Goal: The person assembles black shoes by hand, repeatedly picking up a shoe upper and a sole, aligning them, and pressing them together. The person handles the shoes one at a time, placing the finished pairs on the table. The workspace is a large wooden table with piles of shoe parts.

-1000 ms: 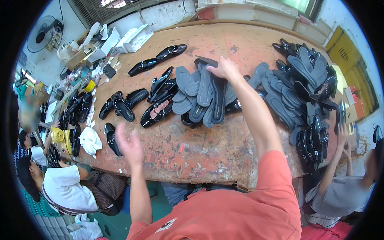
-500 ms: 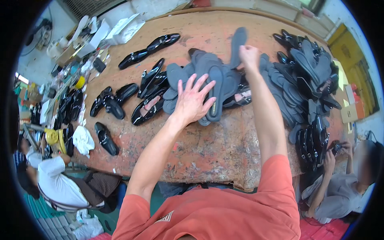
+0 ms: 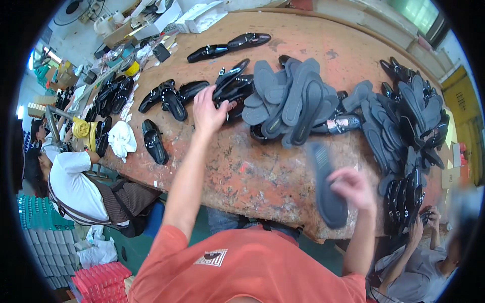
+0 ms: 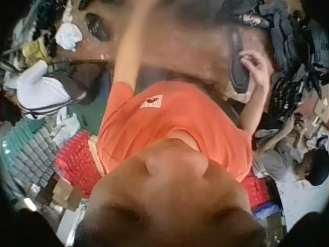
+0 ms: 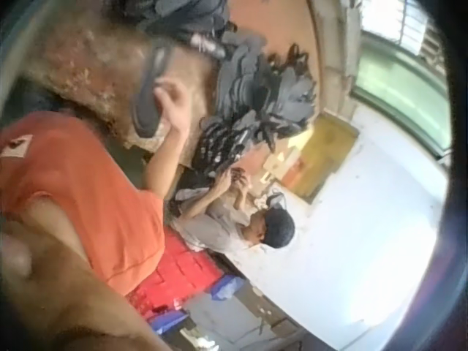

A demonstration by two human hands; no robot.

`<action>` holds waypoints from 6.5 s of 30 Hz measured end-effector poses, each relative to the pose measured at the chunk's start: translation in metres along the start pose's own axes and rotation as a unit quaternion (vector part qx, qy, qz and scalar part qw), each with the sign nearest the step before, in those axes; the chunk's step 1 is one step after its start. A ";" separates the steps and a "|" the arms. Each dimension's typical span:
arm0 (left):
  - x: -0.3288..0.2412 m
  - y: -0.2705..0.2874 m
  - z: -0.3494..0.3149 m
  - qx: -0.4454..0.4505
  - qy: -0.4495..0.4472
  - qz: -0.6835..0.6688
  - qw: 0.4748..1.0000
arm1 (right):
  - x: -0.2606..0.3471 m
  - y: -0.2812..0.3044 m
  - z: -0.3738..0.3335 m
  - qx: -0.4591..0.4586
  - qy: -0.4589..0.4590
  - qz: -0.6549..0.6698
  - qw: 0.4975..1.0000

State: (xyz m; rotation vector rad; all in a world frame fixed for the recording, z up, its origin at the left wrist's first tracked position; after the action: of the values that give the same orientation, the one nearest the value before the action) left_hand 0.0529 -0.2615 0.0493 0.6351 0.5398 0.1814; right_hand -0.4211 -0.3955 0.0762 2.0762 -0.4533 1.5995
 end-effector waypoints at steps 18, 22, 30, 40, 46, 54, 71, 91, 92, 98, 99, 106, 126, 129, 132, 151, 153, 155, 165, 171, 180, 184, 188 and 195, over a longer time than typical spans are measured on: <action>-0.040 0.139 -0.206 0.212 0.176 -0.086 0.958 | -0.069 -0.078 -0.048 -0.181 -0.003 -0.314 0.932; 0.012 0.096 -0.182 0.219 0.121 -0.082 0.965 | -0.041 -0.084 -0.024 -0.146 0.031 -0.281 0.948; -0.070 0.037 -0.202 0.307 0.072 -0.286 0.905 | 0.005 -0.091 0.010 0.079 0.228 -0.497 0.833; -0.045 0.086 -0.259 0.304 0.457 -0.347 0.760 | -0.030 -0.149 0.037 0.103 0.274 -0.401 0.868; -0.051 0.086 -0.270 0.342 0.445 -0.356 0.747 | -0.028 -0.178 0.041 0.106 0.289 -0.393 0.866; -0.056 0.088 -0.264 0.313 0.446 -0.352 0.761 | -0.035 -0.187 0.039 0.087 0.262 -0.449 0.850; -0.045 0.066 -0.251 0.383 0.371 -0.256 0.806 | -0.029 -0.198 0.036 0.092 0.241 -0.518 0.816; -0.118 0.057 -0.237 0.590 -0.256 -0.111 0.758 | -0.038 -0.219 -0.019 -0.130 0.124 -0.479 0.859; -0.115 0.053 -0.232 0.571 -0.253 -0.109 0.773 | -0.037 -0.226 -0.010 -0.104 0.084 -0.480 0.867; -0.133 0.048 -0.227 0.545 -0.281 -0.071 0.786 | -0.024 -0.203 -0.002 -0.108 0.113 -0.549 0.821; -0.133 0.049 -0.228 0.542 -0.285 -0.074 0.787 | -0.019 -0.204 -0.003 -0.123 0.136 -0.551 0.814; -0.117 0.064 -0.231 0.495 -0.305 -0.177 0.794 | -0.045 -0.185 0.013 -0.003 0.130 -0.559 0.819; -0.185 0.013 -0.220 0.513 -0.301 -0.200 0.778 | -0.084 -0.111 0.026 0.051 0.139 -0.423 0.894; -0.161 0.036 -0.228 0.498 -0.319 -0.217 0.777 | -0.081 -0.115 0.026 0.041 0.137 -0.424 0.894; -0.183 0.012 -0.222 0.556 -0.290 -0.214 0.749 | -0.077 -0.115 0.029 0.048 0.143 -0.437 0.887; -0.209 0.073 -0.104 0.378 -0.173 -0.480 0.772 | -0.007 -0.116 -0.001 0.245 0.018 -0.628 0.739; -0.224 0.070 -0.107 0.423 -0.178 -0.507 0.730 | -0.008 -0.114 -0.007 0.250 0.061 -0.538 0.803; -0.229 0.069 -0.106 0.423 -0.198 -0.523 0.712 | -0.008 -0.120 -0.002 0.265 0.118 -0.490 0.822; 0.076 0.177 -0.185 -0.107 0.289 -0.556 0.772 | 0.043 -0.040 0.110 -0.170 0.292 -0.603 0.723; 0.058 0.169 -0.171 -0.108 0.245 -0.007 0.963 | 0.076 -0.028 0.173 -0.095 0.378 -0.636 0.666; -0.094 0.089 -0.120 0.110 0.131 -0.368 0.914 | 0.176 -0.015 0.089 -0.264 0.389 0.119 0.874; -0.142 0.075 -0.101 0.247 0.238 -0.655 0.674 | 0.079 -0.024 0.071 -0.085 0.104 0.202 0.970; -0.160 0.020 -0.139 0.418 0.379 -0.620 0.546 | 0.013 -0.088 0.070 -0.126 0.066 0.066 0.988; -0.136 0.041 -0.171 0.380 0.280 -0.493 0.731 | -0.014 -0.134 0.048 -0.063 0.055 -0.253 0.964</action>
State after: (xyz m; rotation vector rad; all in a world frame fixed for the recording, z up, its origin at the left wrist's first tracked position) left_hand -0.1529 -0.1852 0.0166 1.0005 1.5144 -0.9546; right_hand -0.3153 -0.3111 0.0305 1.8057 0.0214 1.3303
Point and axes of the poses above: each hand's wrist, its own z-axis towards the middle knuckle, its own y-axis out of the back of the hand, x = y × z, the point moved 4 cm from there along z, towards the middle knuckle, and after that the axes turned 2 degrees about -z, right-handed, at the moved point
